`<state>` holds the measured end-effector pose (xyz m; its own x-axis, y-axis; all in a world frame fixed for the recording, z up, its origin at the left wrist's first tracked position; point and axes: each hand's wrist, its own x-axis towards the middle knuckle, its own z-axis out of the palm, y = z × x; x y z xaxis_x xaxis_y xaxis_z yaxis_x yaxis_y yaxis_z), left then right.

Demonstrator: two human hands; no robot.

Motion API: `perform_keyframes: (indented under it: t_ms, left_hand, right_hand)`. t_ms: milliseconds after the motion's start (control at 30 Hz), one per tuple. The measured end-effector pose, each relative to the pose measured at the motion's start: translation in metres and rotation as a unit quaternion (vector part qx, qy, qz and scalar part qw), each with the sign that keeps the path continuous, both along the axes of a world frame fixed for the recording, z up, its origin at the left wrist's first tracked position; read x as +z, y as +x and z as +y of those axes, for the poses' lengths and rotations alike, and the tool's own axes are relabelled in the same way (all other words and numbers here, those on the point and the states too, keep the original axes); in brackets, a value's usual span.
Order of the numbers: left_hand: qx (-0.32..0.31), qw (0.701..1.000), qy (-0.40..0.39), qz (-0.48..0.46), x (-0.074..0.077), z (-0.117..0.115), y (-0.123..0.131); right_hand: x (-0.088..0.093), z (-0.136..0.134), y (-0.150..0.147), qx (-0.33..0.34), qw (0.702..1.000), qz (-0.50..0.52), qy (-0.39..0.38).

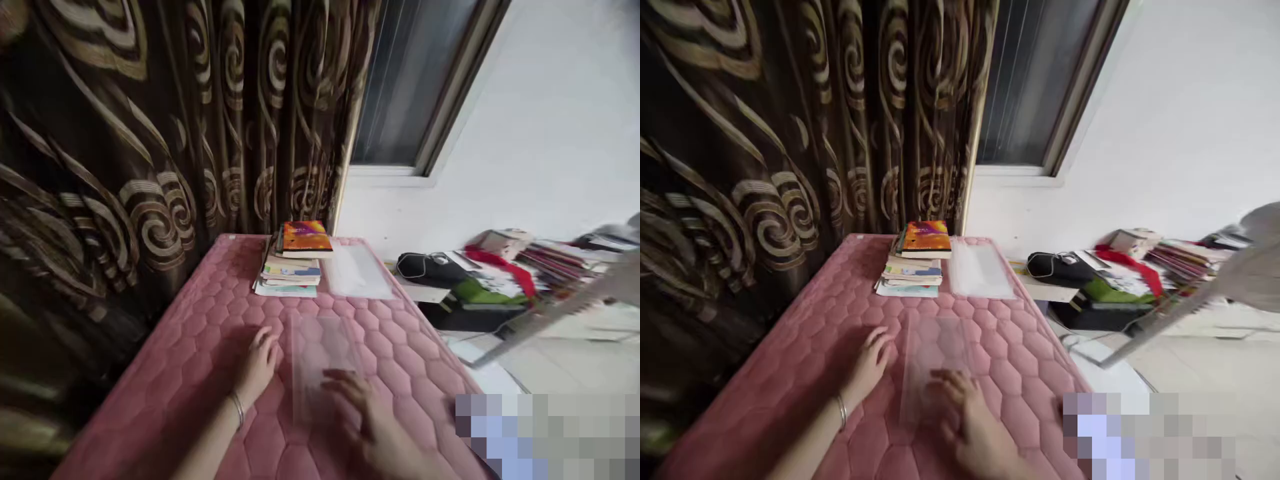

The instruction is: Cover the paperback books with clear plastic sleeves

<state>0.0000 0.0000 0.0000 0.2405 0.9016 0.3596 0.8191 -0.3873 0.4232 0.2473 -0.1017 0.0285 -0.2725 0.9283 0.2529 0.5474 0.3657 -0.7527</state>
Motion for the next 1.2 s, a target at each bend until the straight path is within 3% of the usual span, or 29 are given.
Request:
perform_keyframes:
  t_ms: [133, 200, 300, 467, 600, 700, 767, 900, 1067, 1200]
  left_hand:
    - [-0.103, 0.994, 0.023, 0.032, 0.018, -0.036, 0.038]
    - [-0.154, 0.986, 0.012, 0.057, 0.021, -0.053, 0.055]
    - [-0.212, 0.973, -0.018, 0.091, 0.016, -0.074, 0.074]
    - [-0.256, 0.957, -0.064, 0.123, 0.002, -0.09, 0.089]
    - [-0.241, 0.959, -0.099, 0.11, -0.002, -0.095, 0.099]
    - [-0.215, 0.962, -0.125, 0.11, -0.006, -0.097, 0.105]
    - [-0.204, 0.964, -0.129, 0.113, -0.01, -0.097, 0.108]
    - [-0.196, 0.969, -0.104, 0.112, -0.014, -0.095, 0.109]
    - [-0.184, 0.975, -0.044, 0.118, -0.01, -0.095, 0.107]
    - [-0.163, 0.98, 0.041, 0.103, -0.003, -0.098, 0.107]
  right_hand:
    - [-0.018, 0.05, 0.041, -0.24, 0.968, 0.027, -0.061]
    - [-0.027, 0.065, 0.052, -0.272, 0.955, -0.014, -0.119]
    - [-0.033, 0.072, 0.053, -0.28, 0.94, -0.097, -0.173]
    - [-0.024, 0.065, 0.032, -0.269, 0.941, -0.125, -0.163]
    - [-0.025, 0.066, 0.022, -0.247, 0.955, -0.075, -0.148]
    - [-0.029, 0.07, 0.026, -0.305, 0.94, -0.104, -0.111]
    - [-0.031, 0.072, 0.029, -0.312, 0.934, -0.122, -0.128]
    - [-0.029, 0.073, 0.033, -0.269, 0.941, -0.112, -0.169]
    - [-0.025, 0.072, 0.029, -0.275, 0.948, -0.046, -0.152]
    - [-0.006, 0.066, 0.015, -0.213, 0.963, 0.064, -0.155]
